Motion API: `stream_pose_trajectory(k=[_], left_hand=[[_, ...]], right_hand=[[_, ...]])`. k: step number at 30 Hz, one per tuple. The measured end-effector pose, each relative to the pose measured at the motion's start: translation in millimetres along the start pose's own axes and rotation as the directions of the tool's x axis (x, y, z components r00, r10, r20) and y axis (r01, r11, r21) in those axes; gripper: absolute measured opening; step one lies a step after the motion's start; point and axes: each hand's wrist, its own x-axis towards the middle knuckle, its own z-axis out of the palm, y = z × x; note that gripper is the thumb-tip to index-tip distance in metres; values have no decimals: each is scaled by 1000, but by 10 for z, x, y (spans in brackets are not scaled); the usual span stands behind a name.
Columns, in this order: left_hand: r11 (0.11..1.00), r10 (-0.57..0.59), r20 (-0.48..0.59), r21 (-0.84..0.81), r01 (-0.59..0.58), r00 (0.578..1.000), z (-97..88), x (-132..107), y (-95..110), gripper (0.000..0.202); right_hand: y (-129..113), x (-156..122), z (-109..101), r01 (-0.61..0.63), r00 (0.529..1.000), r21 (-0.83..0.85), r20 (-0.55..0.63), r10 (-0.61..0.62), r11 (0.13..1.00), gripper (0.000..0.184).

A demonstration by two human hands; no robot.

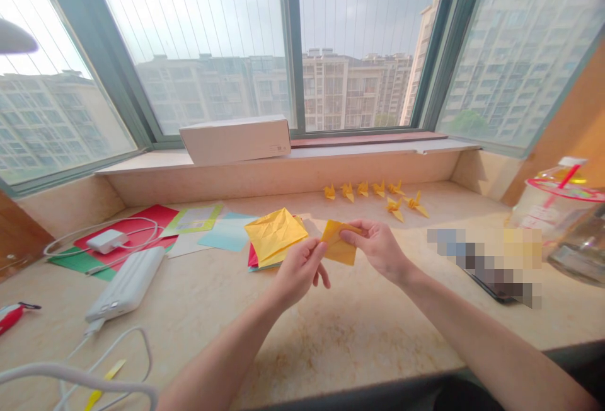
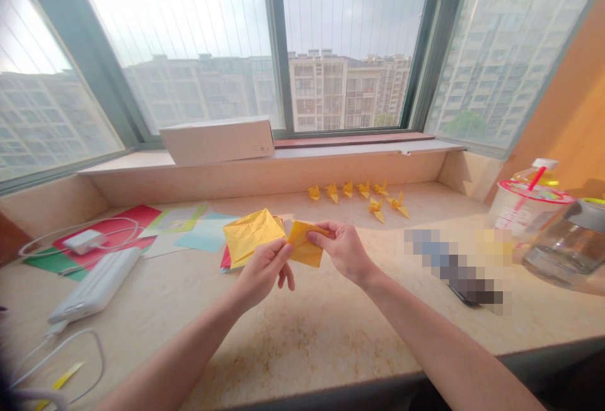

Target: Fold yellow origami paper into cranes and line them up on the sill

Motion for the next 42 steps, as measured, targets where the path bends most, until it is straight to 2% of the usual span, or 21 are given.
stream_pose_trajectory(k=[2,6,8,11,14,16,20,23,25,27,31,35,38,42], left_hand=[[1000,2,14,-11,-2,1000,4,6,-24,35],[999,36,-67,-8,-36,997,23,17,-82,30],[999,41,-76,1,-41,996,32,12,-96,29],[999,33,-27,0,-33,999,42,-7,-93,29],[1000,22,36,-15,-21,999,43,-16,-92,31],[1000,6,41,-30,-5,999,46,-5,-107,34],[998,4,-78,-67,-9,997,76,40,-154,37],[996,22,-191,-80,-38,981,116,58,-171,37],[994,20,-206,-104,-42,978,136,51,-165,37],[991,16,-164,-129,-38,986,137,31,-145,38],[990,49,-72,-131,-58,996,79,-15,-99,40],[990,93,-110,-99,-104,990,17,-19,-76,39],[992,86,-144,-75,-97,986,0,-8,-75,38],[994,74,-147,-66,-84,986,-4,-16,-72,40]], right_hand=[[-4,2,-2,5,1000,-15,-17,-5,1000,35],[1,7,-28,17,998,-91,57,-12,996,38],[23,10,-39,20,999,-112,50,-15,993,38],[64,1,-31,38,999,-133,-13,-40,990,35],[81,-34,14,88,996,-213,16,-87,973,32],[87,-62,58,132,991,-298,29,-130,945,29],[153,-82,139,195,972,-380,-48,-230,904,28],[255,-65,162,248,956,-384,-55,-290,889,30],[314,-56,157,282,944,-387,-54,-326,878,24],[336,-58,141,316,937,-362,-27,-349,877,18],[250,-88,105,396,918,-230,109,-381,889,15],[152,-109,81,366,924,-174,189,-333,914,18],[167,-101,64,359,922,-174,217,-320,917,19],[218,-87,37,395,905,-242,269,-330,886,23]])
